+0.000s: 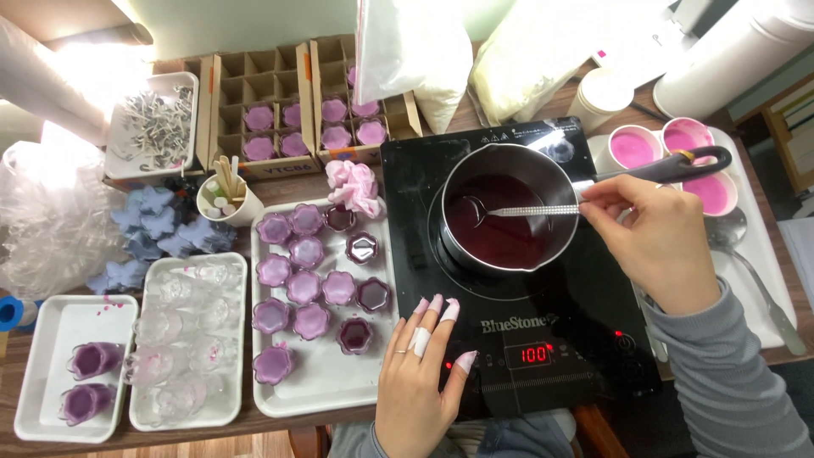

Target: The recorder melts wax in a pot on an induction stove and organizes flower-shaped candle molds.

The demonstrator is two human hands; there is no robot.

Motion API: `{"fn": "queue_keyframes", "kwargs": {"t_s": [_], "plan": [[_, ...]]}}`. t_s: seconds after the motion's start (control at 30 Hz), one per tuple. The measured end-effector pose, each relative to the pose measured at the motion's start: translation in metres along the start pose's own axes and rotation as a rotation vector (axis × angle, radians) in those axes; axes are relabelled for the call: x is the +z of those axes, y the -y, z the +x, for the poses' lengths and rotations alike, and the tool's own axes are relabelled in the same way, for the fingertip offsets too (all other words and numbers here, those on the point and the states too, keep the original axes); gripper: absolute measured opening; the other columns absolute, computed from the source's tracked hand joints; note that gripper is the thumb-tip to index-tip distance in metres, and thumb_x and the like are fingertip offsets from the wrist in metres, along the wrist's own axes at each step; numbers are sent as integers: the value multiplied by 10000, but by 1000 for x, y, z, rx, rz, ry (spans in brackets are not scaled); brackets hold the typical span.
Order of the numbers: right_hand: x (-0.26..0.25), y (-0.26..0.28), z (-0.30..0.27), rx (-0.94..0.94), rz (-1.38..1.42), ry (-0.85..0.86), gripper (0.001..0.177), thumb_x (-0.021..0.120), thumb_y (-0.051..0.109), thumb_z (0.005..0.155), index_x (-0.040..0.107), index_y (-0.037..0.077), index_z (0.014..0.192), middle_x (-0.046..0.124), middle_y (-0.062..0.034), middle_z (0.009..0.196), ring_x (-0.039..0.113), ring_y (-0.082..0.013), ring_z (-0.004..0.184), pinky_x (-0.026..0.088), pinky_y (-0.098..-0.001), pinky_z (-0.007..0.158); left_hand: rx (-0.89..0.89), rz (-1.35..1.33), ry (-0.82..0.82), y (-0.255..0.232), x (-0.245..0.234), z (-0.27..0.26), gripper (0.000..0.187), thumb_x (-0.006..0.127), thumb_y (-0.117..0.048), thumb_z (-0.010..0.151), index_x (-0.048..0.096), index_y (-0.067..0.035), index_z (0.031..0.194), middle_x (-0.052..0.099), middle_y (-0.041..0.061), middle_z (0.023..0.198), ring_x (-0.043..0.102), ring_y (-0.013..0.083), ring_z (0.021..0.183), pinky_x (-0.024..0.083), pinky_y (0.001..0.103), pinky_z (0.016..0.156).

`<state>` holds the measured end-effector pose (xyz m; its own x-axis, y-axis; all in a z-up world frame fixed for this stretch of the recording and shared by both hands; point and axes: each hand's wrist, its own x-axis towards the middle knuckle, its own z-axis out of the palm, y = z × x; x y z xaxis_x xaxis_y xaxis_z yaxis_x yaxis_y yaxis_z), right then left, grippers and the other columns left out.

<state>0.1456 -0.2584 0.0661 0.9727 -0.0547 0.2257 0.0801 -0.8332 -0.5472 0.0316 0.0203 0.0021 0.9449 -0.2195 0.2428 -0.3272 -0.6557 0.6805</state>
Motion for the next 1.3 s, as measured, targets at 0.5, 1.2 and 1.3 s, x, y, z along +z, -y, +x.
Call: {"fn": "queue_keyframes", "kwargs": {"t_s": [0.5, 1.2, 1.3], "plan": [[12, 60, 24, -129, 222, 199, 180, 749, 102, 894, 767, 50, 1065, 726, -62, 786, 608, -125, 554, 473, -266, 521, 23, -20, -17, 2, -9, 19, 564, 747, -227, 896, 590, -16, 1394, 598, 189, 1441, 522, 382, 1383, 384, 515, 1133], [-3, 37, 27, -426, 78, 214, 173, 649, 96, 943, 758, 56, 1072, 679, -24, 840, 587, -156, 767, 423, -327, 809, 51, -34, 7, 9, -11, 31, 550, 749, -222, 902, 595, -2, 1382, 600, 204, 1438, 524, 394, 1383, 393, 510, 1129], [2, 40, 31, -462, 10, 183, 175, 674, 120, 931, 772, 80, 1069, 690, 1, 851, 591, -148, 761, 396, -333, 821, 52, -44, 11, 10, -13, 33, 535, 754, -214, 900, 605, 1, 1367, 621, 191, 1413, 551, 381, 1363, 404, 508, 1125]]}}
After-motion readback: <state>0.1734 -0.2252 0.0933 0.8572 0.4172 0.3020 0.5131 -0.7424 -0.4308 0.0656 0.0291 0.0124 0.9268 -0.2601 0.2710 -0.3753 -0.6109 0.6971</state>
